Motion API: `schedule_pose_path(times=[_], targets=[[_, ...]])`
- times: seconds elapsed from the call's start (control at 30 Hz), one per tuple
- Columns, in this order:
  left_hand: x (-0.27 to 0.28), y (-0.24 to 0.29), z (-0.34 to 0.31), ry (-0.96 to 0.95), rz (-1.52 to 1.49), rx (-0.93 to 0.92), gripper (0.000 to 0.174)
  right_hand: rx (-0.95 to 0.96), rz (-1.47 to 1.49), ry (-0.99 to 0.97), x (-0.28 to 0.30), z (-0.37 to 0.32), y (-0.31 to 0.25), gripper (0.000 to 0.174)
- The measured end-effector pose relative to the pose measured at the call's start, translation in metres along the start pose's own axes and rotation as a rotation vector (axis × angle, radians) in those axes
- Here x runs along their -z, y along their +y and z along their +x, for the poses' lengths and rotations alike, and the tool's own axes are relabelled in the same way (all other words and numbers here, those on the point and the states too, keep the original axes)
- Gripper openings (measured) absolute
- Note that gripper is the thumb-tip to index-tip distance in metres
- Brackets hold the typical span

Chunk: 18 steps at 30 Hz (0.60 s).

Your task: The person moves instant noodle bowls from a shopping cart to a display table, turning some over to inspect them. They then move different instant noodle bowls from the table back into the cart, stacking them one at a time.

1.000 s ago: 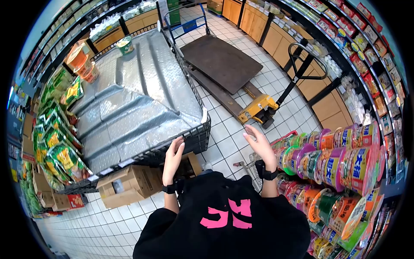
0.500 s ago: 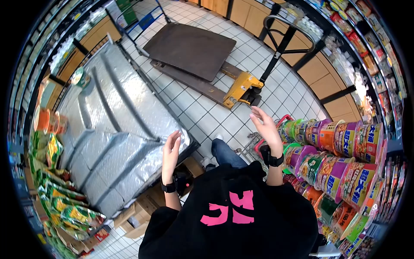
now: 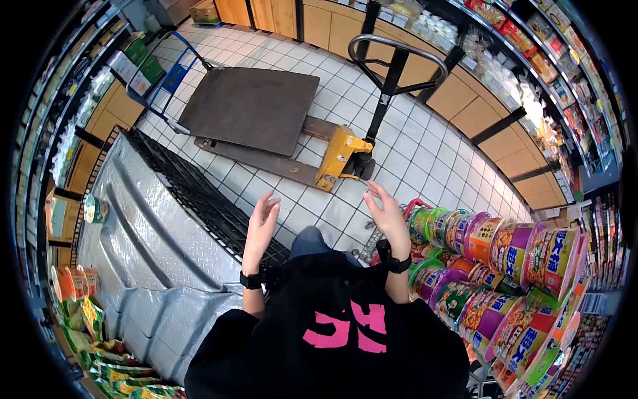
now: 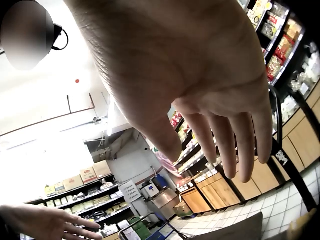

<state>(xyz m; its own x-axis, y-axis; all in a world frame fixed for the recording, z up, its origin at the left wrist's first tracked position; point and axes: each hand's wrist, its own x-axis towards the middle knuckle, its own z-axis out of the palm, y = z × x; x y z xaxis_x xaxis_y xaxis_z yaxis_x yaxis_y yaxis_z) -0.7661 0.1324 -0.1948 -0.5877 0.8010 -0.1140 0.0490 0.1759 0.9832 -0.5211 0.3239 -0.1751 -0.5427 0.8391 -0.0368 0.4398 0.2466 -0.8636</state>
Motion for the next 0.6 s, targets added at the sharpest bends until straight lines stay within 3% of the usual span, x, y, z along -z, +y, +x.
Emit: schedule_pose_path(times=[0.33, 0.6], targets=[[0.022, -0.021, 0.075, 0.109, 0.102, 0.081, 0.046, -0.032, -0.013, -0.018, -0.005, 0.095, -0.003, 0.045], [0.087, -0.033, 0.100, 0.376, 0.125, 0.147, 0.041, 0.092, -0.017, -0.188, -0.094, 0.214, -0.035, 0.046]])
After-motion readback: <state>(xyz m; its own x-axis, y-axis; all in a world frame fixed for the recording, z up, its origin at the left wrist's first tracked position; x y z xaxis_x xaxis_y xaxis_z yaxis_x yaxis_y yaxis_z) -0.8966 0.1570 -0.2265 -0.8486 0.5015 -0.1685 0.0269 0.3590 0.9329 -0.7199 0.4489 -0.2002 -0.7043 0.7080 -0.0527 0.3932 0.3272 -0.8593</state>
